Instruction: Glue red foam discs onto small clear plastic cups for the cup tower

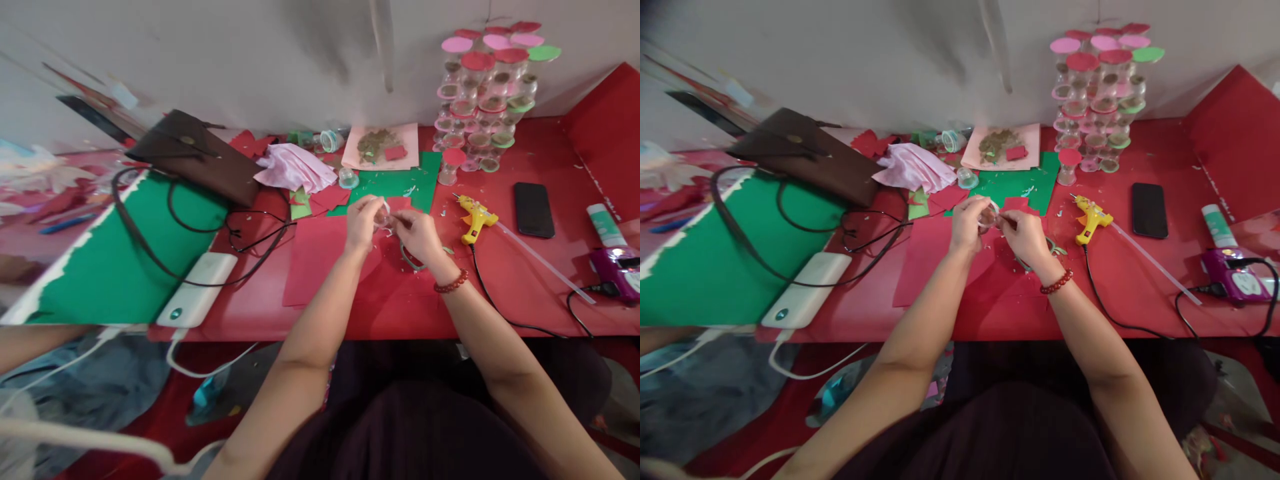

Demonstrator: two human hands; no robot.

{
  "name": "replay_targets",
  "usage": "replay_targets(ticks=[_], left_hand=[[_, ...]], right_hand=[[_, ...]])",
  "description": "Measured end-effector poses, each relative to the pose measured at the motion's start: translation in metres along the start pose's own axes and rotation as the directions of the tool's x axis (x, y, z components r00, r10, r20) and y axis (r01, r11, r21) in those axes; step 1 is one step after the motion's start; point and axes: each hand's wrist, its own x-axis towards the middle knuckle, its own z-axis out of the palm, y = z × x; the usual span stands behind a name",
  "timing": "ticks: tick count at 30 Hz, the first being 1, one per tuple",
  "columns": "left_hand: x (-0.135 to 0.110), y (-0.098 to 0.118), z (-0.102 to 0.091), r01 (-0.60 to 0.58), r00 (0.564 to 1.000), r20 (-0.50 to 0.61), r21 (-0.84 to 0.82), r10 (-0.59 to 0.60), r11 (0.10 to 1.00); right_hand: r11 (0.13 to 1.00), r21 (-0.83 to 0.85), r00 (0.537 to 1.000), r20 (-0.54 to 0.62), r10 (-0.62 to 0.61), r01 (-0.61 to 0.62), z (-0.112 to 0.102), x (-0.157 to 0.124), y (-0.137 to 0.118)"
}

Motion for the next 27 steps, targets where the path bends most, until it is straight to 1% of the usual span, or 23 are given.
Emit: replay_targets(ticks=[3,6,9,13,17,19,22,25,27], left_hand=[[-0.001,0.0,-0.001,-0.075,0.997,-0.009,0.066,0.076,0.995],[-0.003,0.0,-0.001,-0.129,0.991,-0.007,0.096,0.131,0.987],[-0.005,0.0,0.0,-0.135,0.99,-0.027,0.093,0.138,0.986],[-0.006,-0.001,0.003,-0.118,0.992,-0.035,0.097,0.122,0.988],[-0.007,-0.002,0.005,-0.111,0.993,-0.018,0.091,0.113,0.99],[-0.005,-0.002,0.005,-0.08,0.997,-0.017,0.048,0.081,0.996],[-0.002,0.0,0.004,0.043,0.999,-0.02,-0.039,-0.044,0.998],[0.001,0.003,0.004,0.17,0.985,-0.009,-0.089,-0.171,0.981],[0.002,0.005,0.004,0.217,0.976,0.007,-0.104,-0.217,0.971]], right_hand=[[0.999,-0.045,1.0,0.025,0.0,0.002,-0.001,-0.001,-0.002],[0.999,-0.052,1.0,0.025,0.016,-0.015,-0.001,-0.003,-0.004],[0.997,-0.072,1.0,-0.011,0.017,-0.018,0.003,-0.005,-0.005],[0.987,-0.159,0.997,-0.076,-0.009,-0.003,0.008,-0.007,-0.004],[0.981,-0.196,0.997,-0.083,-0.009,-0.007,0.009,-0.007,-0.003],[0.982,-0.19,0.996,-0.089,-0.008,-0.009,0.008,-0.006,-0.002],[0.978,-0.205,0.995,-0.084,-0.059,0.041,0.006,-0.005,-0.002],[0.946,-0.303,0.989,-0.054,-0.14,0.118,0.002,-0.004,-0.002],[0.92,-0.368,0.982,-0.075,-0.172,0.132,-0.002,-0.003,-0.002]])
